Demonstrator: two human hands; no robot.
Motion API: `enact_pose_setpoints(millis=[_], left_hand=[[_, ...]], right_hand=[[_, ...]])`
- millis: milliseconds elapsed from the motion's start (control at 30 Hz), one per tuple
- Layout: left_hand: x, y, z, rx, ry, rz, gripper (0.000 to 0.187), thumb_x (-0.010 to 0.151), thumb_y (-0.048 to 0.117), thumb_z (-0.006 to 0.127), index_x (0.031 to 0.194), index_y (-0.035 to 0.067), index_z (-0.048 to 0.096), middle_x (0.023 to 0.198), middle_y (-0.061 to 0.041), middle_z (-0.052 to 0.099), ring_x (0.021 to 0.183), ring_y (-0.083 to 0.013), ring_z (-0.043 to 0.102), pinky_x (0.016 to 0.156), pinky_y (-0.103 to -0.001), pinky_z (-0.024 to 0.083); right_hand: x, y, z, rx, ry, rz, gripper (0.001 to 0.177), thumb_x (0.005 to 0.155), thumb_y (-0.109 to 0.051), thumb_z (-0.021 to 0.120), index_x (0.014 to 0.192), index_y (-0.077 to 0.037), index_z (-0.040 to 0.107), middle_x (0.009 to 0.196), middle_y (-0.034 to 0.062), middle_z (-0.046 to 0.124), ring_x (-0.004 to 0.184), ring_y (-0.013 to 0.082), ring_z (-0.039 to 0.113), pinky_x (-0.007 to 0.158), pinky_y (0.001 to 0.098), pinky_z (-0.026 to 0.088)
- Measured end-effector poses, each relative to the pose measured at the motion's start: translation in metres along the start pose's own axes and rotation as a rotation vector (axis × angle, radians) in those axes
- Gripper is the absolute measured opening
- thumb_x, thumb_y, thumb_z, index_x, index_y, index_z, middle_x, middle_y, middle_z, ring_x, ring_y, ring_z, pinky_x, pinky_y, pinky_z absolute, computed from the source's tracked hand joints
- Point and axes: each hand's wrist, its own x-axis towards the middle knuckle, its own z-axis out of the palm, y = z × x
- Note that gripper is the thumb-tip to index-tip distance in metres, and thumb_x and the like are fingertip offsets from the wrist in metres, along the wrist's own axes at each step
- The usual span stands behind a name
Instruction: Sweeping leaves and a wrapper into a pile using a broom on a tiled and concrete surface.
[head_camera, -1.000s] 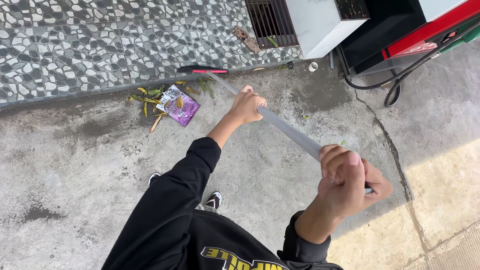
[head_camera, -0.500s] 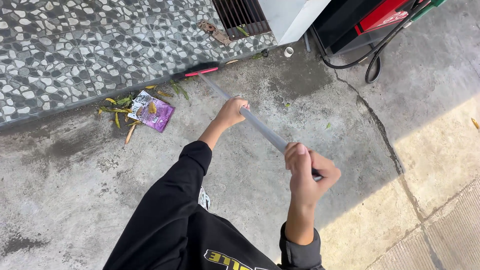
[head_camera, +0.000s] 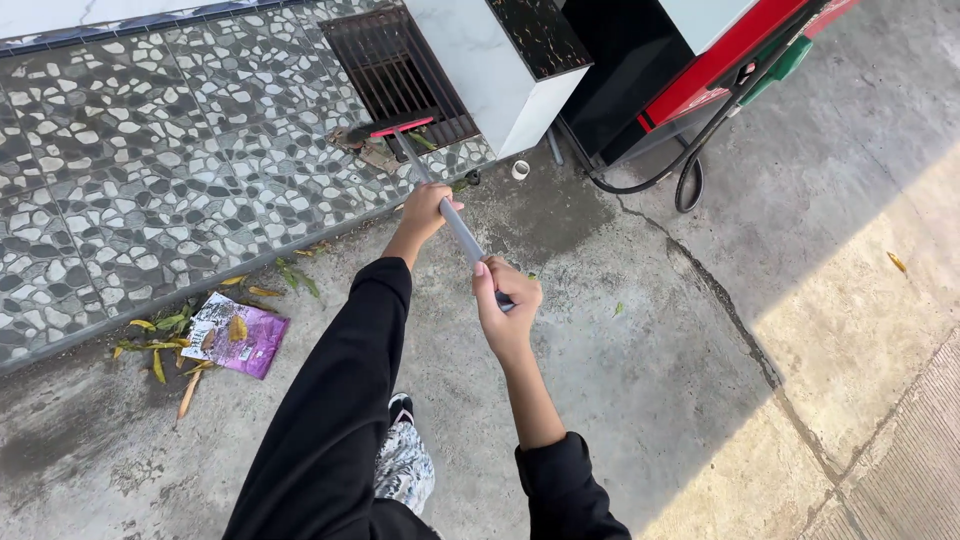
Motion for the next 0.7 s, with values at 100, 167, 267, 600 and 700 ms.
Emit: enact_pose_setpoints(millis=[100, 167, 267, 600, 700], left_hand=[[0.022, -0.03, 0.044, 0.012, -0.119, -0.139, 0.026, 0.09, 0.023, 0.072, 0.075, 0.01, 0.056, 0.078, -0.008, 0.064, 0.09, -0.0366, 0.065, 0.101, -0.053, 0.048], [0.025, -0.036, 0.077, 0.026, -0.131, -0.117, 0.033, 0.092, 0.028, 0.072, 0.068, 0.011, 0.059, 0.068, -0.008, 0.062, 0.077, -0.0329, 0.067, 0.105, -0.056, 0.045], [0.035, 0.031, 0.087, -0.171, -0.138, -0.117, 0.032, 0.09, 0.018, 0.068, 0.062, 0.013, 0.053, 0.065, -0.005, 0.059, 0.074, -0.0343, 0.065, 0.094, -0.053, 0.052], [0.092, 0.099, 0.089, -0.063, 0.167, 0.199, 0.037, 0.088, 0.016, 0.062, 0.054, 0.018, 0.049, 0.052, 0.003, 0.054, 0.061, -0.0192, 0.061, 0.083, -0.036, 0.051], [0.111, 0.018, 0.121, 0.002, 0.127, -0.005, 0.036, 0.093, 0.017, 0.064, 0.059, 0.017, 0.053, 0.056, 0.003, 0.055, 0.065, -0.0194, 0.062, 0.085, -0.04, 0.052]], right_hand=[[0.009, 0.046, -0.016, -0.132, 0.045, 0.199, 0.053, 0.099, 0.001, 0.061, 0.05, -0.007, 0.042, 0.043, 0.0105, 0.044, 0.043, 0.0228, 0.033, 0.05, 0.0336, 0.035], [0.022, 0.038, -0.031, -0.207, 0.165, 0.328, 0.055, 0.099, -0.001, 0.059, 0.046, -0.01, 0.045, 0.04, 0.0044, 0.048, 0.043, 0.0126, 0.036, 0.049, 0.0302, 0.035], [0.065, -0.027, -0.067, -0.253, 0.238, 0.289, 0.057, 0.1, 0.005, 0.055, 0.046, -0.009, 0.046, 0.039, 0.0059, 0.045, 0.038, 0.0188, 0.042, 0.054, 0.0306, 0.044], [0.069, -0.048, -0.136, -0.177, 0.284, 0.106, 0.05, 0.102, -0.004, 0.044, 0.053, -0.015, 0.047, 0.041, 0.0006, 0.038, 0.04, 0.0128, 0.038, 0.063, 0.0318, 0.046], [0.078, 0.02, -0.094, -0.233, 0.224, 0.162, 0.047, 0.101, 0.003, 0.053, 0.055, -0.008, 0.056, 0.045, 0.0088, 0.05, 0.045, 0.018, 0.049, 0.07, 0.0355, 0.051]])
